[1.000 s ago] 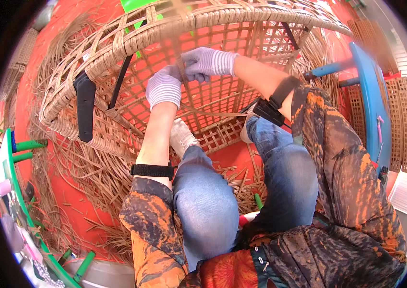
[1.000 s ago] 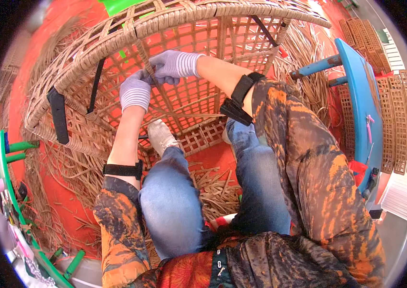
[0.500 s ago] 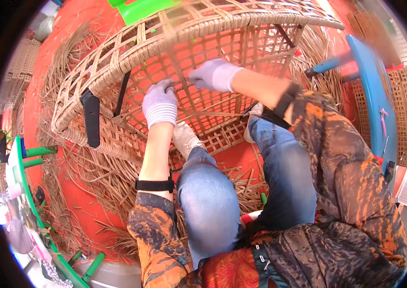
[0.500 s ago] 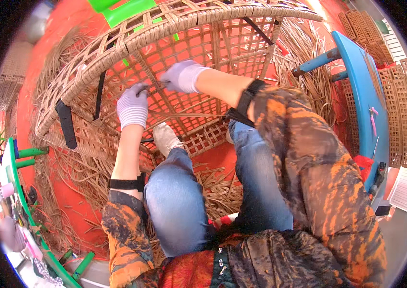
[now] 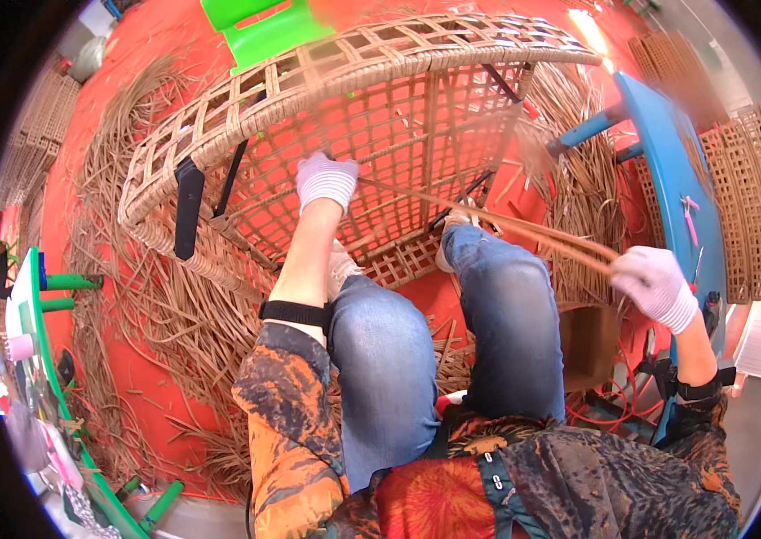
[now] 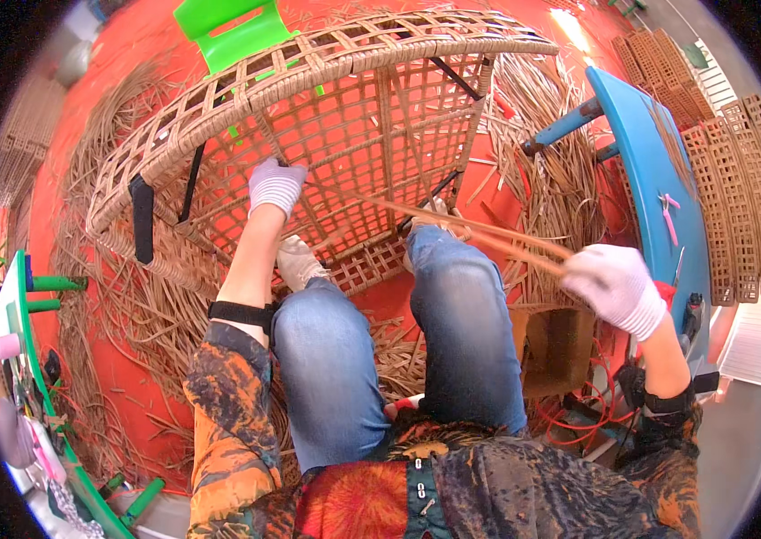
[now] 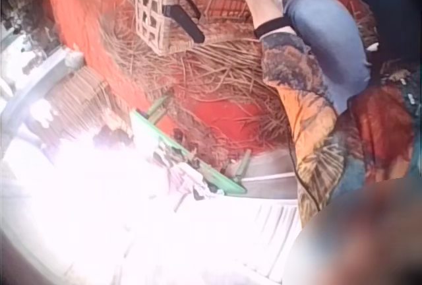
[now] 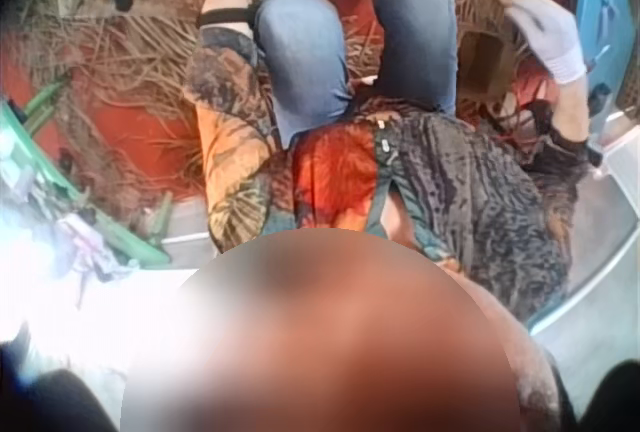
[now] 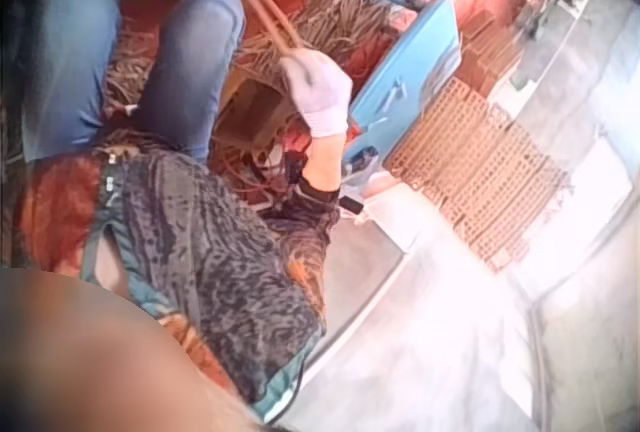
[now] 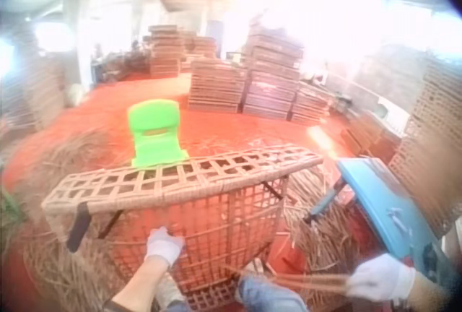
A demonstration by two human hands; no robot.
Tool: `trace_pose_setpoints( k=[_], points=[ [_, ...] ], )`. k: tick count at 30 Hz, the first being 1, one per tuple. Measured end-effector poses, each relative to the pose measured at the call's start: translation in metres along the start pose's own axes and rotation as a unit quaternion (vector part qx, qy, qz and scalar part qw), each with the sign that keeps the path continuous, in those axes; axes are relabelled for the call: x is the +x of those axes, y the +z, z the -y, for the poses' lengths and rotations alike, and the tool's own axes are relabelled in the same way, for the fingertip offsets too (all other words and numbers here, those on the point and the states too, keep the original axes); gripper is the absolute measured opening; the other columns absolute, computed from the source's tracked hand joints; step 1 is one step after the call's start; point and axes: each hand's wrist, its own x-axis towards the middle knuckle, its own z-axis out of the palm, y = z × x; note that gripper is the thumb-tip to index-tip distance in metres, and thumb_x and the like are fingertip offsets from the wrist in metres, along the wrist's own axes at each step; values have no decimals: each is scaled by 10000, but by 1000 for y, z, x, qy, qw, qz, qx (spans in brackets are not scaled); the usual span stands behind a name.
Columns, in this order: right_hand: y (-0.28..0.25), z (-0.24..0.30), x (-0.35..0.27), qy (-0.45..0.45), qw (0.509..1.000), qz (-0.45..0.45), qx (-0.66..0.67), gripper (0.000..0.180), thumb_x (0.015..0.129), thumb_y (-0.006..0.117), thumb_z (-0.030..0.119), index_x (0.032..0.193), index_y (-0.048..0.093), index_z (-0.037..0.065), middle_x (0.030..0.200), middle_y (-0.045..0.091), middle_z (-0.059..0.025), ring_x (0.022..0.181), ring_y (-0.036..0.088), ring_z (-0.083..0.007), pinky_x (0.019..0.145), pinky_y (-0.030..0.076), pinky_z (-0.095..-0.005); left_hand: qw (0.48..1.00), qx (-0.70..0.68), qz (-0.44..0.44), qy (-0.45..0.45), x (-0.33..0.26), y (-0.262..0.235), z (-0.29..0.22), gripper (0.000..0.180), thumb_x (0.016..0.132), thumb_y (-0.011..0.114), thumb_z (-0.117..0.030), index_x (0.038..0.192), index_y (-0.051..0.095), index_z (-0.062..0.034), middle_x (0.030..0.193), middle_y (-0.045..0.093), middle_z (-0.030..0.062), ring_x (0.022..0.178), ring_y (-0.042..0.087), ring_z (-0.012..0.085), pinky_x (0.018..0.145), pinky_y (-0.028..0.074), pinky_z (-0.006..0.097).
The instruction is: The person weaves a chair by hand, threading long strips of rattan through the frame and pulling them tight. They repeat this process, interlacing the strips across the structure and securing the ends into the woven pattern.
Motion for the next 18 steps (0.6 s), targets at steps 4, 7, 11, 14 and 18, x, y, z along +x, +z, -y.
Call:
trace_pose_setpoints(
  k=[4,7,11,14,18],
  points=[
    [1,-63,-76,187,982,-24,24,138,808,630,140,766,625,9,686,576,-118,641,592,-248,618,472,-319,999,29,-10,44,-10,3,4,351,780,593,-250,1044,641,-23,1129,551,270,1024,580,386,915,466,420],
    [29,-95,-111,308,949,6,70,203,869,600,173,767,601,-3,655,560,-106,626,567,-175,607,456,-306,991,28,-95,91,2,15,19,327,775,586,-224,1020,654,-17,1088,580,259,998,589,386,908,466,415],
    [68,-158,-193,483,867,29,121,283,868,614,254,750,602,-3,672,585,-124,638,561,-183,639,466,-312,989,-49,-35,136,27,17,46,298,806,563,-136,1071,657,-36,994,648,208,848,642,285,785,497,367],
    [69,-137,-162,428,816,310,-235,275,829,620,263,1013,617,59,910,642,-211,852,637,-340,763,490,-434,979,-102,-37,175,30,5,60,324,845,552,-70,1158,631,-32,921,695,159,664,655,167,637,516,307],
    [78,-108,-30,213,973,28,-80,250,846,603,224,1052,604,84,959,634,-179,909,599,-363,782,482,-429,971,-202,85,93,29,-12,50,272,856,561,-64,1101,676,-89,953,697,76,627,627,150,634,508,290]
  ],
)
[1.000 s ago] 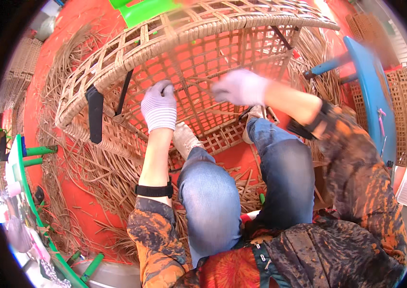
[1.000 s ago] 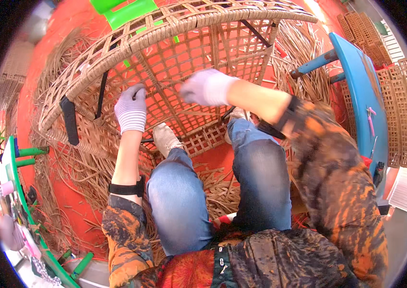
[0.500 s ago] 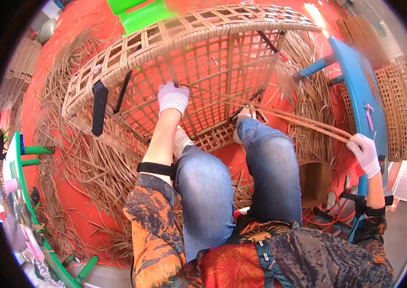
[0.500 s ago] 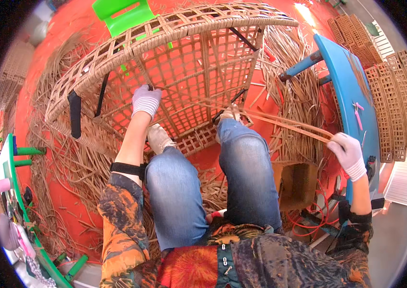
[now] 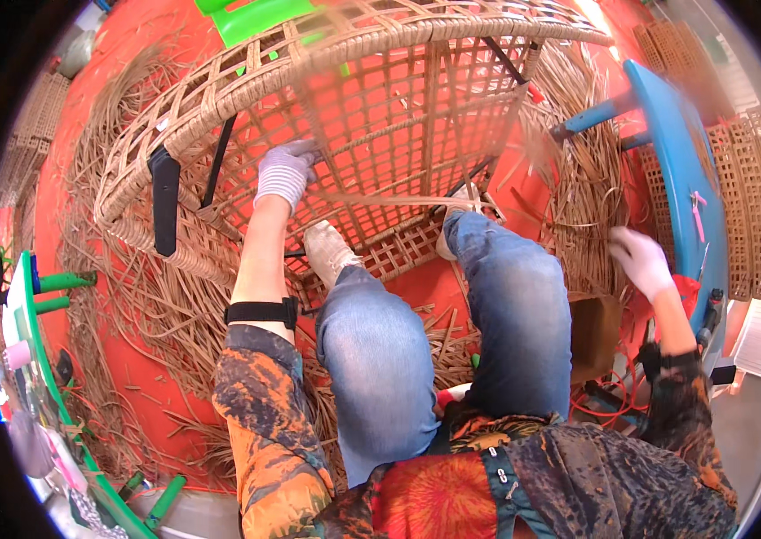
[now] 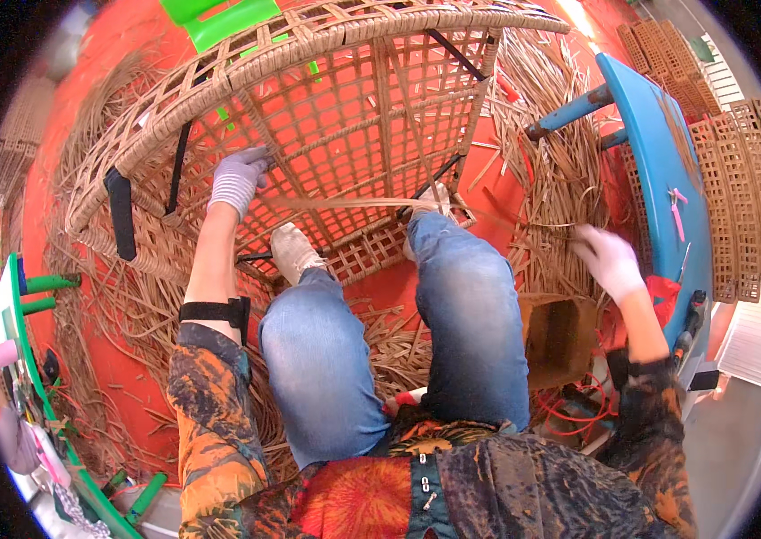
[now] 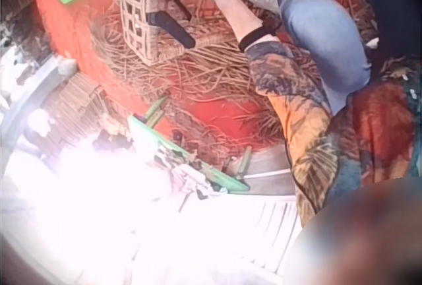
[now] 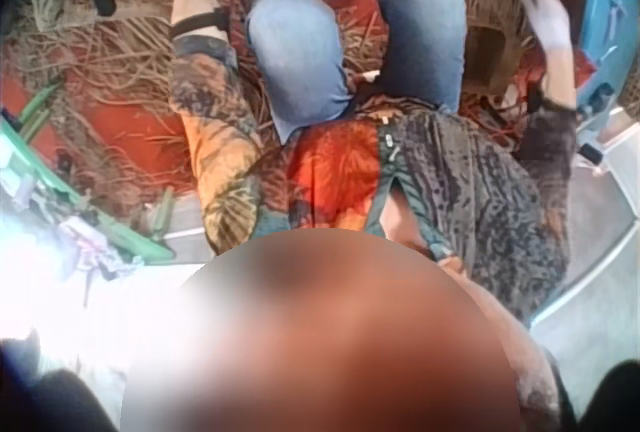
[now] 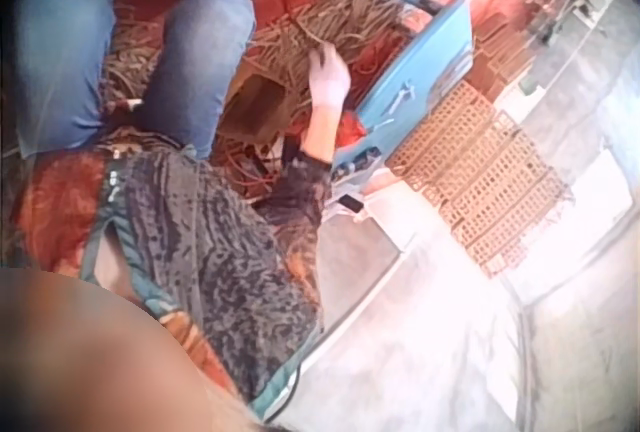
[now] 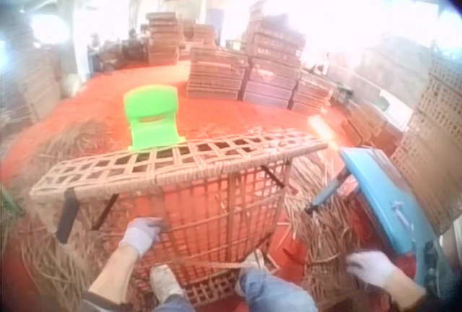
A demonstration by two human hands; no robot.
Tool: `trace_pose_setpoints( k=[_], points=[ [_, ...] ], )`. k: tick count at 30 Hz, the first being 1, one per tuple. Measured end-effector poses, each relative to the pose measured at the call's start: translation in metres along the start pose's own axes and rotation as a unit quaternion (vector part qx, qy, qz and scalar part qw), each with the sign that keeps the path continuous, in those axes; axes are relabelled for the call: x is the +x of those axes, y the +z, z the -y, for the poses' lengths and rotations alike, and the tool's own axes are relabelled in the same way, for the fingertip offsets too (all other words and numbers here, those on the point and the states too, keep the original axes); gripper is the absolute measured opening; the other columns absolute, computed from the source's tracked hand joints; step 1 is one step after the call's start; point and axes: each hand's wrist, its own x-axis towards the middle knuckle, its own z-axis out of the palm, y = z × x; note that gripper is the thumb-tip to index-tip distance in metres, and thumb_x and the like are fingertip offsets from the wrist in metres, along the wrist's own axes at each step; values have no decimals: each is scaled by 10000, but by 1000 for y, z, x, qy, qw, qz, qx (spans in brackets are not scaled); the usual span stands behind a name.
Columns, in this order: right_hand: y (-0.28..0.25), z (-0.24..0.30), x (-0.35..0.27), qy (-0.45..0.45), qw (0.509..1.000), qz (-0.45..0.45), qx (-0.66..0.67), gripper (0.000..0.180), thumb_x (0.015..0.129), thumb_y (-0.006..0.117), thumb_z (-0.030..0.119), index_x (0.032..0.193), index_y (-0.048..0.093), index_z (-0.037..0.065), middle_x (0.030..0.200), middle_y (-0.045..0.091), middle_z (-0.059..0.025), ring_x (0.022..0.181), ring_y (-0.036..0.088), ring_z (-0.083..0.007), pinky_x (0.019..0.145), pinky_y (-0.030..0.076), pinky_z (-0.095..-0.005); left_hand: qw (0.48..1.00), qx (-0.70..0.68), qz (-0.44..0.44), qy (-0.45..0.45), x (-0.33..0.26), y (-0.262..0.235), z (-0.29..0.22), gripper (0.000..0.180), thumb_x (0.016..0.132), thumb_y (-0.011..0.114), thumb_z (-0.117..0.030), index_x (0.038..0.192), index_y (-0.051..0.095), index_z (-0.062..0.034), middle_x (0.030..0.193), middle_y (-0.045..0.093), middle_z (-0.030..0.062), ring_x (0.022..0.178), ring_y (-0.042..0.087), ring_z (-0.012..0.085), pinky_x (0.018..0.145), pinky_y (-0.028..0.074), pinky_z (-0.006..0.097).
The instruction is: The person weaves a chair by hand, threading long strips of rattan through the frame and pulling them tight. They repeat this process, interlacing the strips across the structure and securing the ends into the woven pattern.
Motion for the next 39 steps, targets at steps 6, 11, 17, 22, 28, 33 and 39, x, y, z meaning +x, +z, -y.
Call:
trace_pose_setpoints(
  k=[6,11,17,22,28,33,39],
  points=[
    [19,178,187,-268,956,-65,102,272,907,517,306,1091,591,120,966,636,-134,915,603,-324,800,488,-408,995,-64,43,-60,-3,-13,6,271,858,552,-43,1106,661,-41,978,694,84,691,635,148,677,505,281],
    [55,285,274,-235,925,72,289,324,910,458,248,1192,573,137,966,671,-91,877,641,-264,789,507,-359,975,204,-73,54,-2,2,-12,283,871,553,-194,1133,660,-182,1046,669,132,1019,623,277,899,469,346],
    [67,333,297,-249,837,266,408,330,874,459,140,1171,603,151,769,634,-45,619,586,-140,556,509,-284,931,344,-115,-40,-12,-2,-20,282,869,550,-325,1100,670,-216,1039,665,122,1003,621,300,877,481,396],
    [49,346,299,-242,875,312,281,320,858,503,140,1161,602,149,751,629,-43,590,580,-149,524,496,-282,926,360,-113,-36,-7,-11,-18,314,862,535,-389,1099,670,-232,1017,672,117,967,634,299,846,490,403],
    [64,346,310,-308,920,206,129,319,864,565,219,1177,584,161,854,659,-103,760,636,-229,669,509,-382,924,360,-125,-33,-10,-7,-19,343,854,529,-446,1082,679,-238,997,677,105,946,641,284,838,489,381],
    [59,343,304,-340,931,117,54,326,874,563,309,1172,584,179,956,667,-117,898,634,-292,809,483,-429,938,318,-135,-14,-14,-1,-18,325,849,544,-438,1056,692,-236,1015,672,98,965,633,283,851,483,363],
    [51,337,272,-308,946,105,-2,271,890,500,305,1099,620,180,984,665,-121,918,636,-321,804,499,-444,958,256,-126,7,-21,-6,-11,271,831,595,-348,1039,701,-212,1041,669,83,969,634,264,861,479,346]
  ],
)
